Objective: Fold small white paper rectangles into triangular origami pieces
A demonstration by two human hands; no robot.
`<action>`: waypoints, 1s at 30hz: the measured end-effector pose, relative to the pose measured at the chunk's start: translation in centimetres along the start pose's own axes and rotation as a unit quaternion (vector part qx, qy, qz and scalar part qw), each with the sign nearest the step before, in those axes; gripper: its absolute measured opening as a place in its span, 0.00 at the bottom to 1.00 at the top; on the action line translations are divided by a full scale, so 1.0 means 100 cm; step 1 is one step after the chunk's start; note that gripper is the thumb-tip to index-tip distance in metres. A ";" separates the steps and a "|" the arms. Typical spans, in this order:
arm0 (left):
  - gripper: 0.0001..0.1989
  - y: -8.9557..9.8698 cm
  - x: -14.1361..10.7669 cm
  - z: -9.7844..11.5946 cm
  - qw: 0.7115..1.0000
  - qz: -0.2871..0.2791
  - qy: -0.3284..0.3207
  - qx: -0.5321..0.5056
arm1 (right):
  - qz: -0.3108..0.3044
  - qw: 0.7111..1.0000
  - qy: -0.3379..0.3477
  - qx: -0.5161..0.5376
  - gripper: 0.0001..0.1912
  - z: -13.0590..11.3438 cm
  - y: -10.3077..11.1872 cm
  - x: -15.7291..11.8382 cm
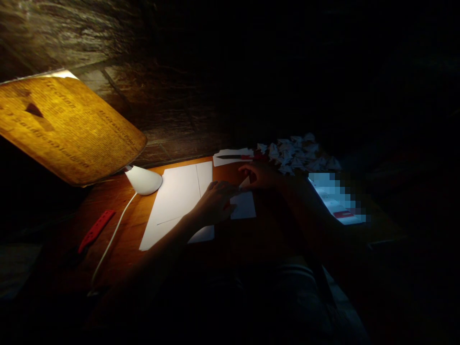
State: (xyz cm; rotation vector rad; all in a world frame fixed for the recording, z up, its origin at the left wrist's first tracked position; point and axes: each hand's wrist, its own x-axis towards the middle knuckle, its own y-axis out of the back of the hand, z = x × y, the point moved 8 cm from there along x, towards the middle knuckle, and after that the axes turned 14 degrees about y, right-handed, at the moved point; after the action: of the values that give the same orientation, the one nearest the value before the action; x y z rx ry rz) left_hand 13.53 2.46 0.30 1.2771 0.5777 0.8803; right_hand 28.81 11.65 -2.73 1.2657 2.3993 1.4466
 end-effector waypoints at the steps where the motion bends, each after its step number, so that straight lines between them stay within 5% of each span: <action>1: 0.22 0.001 0.000 -0.001 1.000 0.000 0.002 0.001 | 0.000 1.000 -0.003 -0.001 0.39 0.000 0.000 0.000; 20: 0.35 -0.001 -0.013 -0.020 0.996 -0.048 -0.060 0.044 | -0.008 1.000 -0.005 0.004 0.40 0.000 0.002 -0.002; 30: 0.19 0.014 -0.004 -0.012 0.998 -0.004 -0.057 0.029 | -0.002 1.000 -0.004 0.007 0.39 0.002 0.000 0.000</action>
State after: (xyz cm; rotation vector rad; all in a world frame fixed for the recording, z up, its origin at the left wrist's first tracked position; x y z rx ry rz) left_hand 12.03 2.83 1.33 1.3683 0.5209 0.7839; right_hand 28.85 11.81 -2.84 1.2651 2.4094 1.4250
